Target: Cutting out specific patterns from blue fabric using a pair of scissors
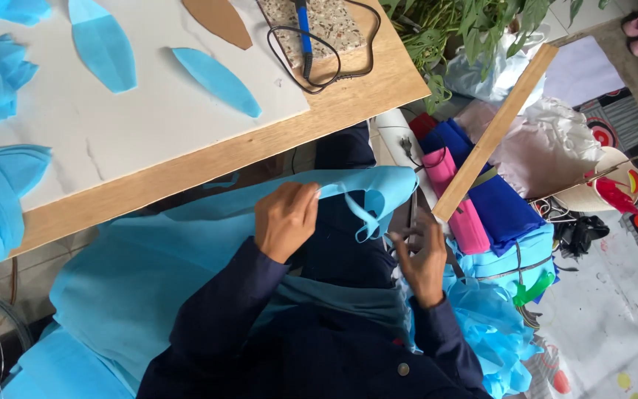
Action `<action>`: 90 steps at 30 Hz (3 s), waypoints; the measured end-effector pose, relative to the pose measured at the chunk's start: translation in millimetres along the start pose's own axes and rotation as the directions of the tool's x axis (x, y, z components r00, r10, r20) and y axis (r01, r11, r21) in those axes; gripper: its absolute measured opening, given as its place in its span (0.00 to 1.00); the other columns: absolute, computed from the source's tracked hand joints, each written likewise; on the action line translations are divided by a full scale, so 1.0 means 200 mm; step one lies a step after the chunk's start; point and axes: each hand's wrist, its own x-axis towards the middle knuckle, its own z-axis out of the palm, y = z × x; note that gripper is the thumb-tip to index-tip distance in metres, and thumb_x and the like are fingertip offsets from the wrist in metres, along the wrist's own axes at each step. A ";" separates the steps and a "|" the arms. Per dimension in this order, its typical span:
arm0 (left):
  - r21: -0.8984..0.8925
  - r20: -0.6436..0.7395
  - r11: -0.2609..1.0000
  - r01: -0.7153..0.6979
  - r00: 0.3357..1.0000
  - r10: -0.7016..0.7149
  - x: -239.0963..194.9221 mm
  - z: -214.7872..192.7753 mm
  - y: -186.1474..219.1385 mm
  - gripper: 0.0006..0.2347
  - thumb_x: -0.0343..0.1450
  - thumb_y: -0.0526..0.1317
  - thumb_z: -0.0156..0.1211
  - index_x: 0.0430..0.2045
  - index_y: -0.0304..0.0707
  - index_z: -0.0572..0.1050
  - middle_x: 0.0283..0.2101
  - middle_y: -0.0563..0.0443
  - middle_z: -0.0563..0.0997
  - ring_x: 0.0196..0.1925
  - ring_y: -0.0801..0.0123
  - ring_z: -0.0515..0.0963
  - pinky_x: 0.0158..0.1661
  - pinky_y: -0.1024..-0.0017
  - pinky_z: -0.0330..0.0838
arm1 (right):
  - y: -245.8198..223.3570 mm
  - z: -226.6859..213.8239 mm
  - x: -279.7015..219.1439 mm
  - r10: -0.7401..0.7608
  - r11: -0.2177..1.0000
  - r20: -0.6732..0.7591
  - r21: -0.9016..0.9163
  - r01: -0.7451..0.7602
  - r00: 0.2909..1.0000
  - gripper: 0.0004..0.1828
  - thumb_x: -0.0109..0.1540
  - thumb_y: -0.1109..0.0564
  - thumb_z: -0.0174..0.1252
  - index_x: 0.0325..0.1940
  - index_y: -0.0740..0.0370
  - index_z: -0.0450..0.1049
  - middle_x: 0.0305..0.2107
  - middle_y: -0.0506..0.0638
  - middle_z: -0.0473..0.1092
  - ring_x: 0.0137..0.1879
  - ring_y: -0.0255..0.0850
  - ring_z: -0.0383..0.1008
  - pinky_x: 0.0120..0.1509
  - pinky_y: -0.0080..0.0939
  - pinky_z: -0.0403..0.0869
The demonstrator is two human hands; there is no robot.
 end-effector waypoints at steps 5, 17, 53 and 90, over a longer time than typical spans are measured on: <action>0.015 -0.081 0.997 -0.071 0.994 0.072 0.05 0.01 0.12 0.03 0.61 0.33 0.55 0.24 0.43 0.73 0.19 0.52 0.70 0.20 0.64 0.73 0.18 0.73 0.68 | -0.21 0.11 0.01 -0.222 0.975 -0.150 -0.004 0.224 0.963 0.49 0.48 0.48 0.64 0.63 0.67 0.45 0.55 0.66 0.48 0.55 0.61 0.57 0.46 0.53 0.68; 0.315 0.134 0.949 -0.019 0.991 -0.025 -0.30 0.13 -0.12 0.07 0.54 0.32 0.59 0.22 0.37 0.73 0.26 0.48 0.70 0.28 0.59 0.73 0.28 0.66 0.69 | 0.18 0.03 0.59 -0.523 0.793 -0.090 -0.417 0.444 0.848 0.17 0.49 0.69 0.48 0.38 0.58 0.74 0.31 0.50 0.66 0.35 0.48 0.69 0.40 0.42 0.68; -0.258 0.628 0.966 0.016 0.763 0.155 -0.80 -0.27 -0.58 0.19 0.49 0.25 0.47 0.27 0.50 0.71 0.36 0.63 0.75 0.58 0.67 0.63 0.61 0.46 0.25 | 0.45 -0.03 -0.30 -0.380 0.919 0.218 -0.017 0.393 0.899 0.19 0.45 0.72 0.47 0.32 0.55 0.76 0.35 0.45 0.72 0.43 0.46 0.68 0.47 0.41 0.62; 0.529 0.173 0.752 -0.393 0.918 0.358 -0.38 0.05 -0.67 0.12 0.64 0.48 0.56 0.12 0.47 0.65 0.11 0.60 0.56 0.07 0.74 0.59 0.16 0.80 0.61 | 0.62 0.21 -0.48 0.321 0.947 0.004 0.003 -0.321 0.947 0.12 0.56 0.55 0.59 0.23 0.61 0.65 0.16 0.55 0.65 0.31 0.54 0.70 0.35 0.45 0.66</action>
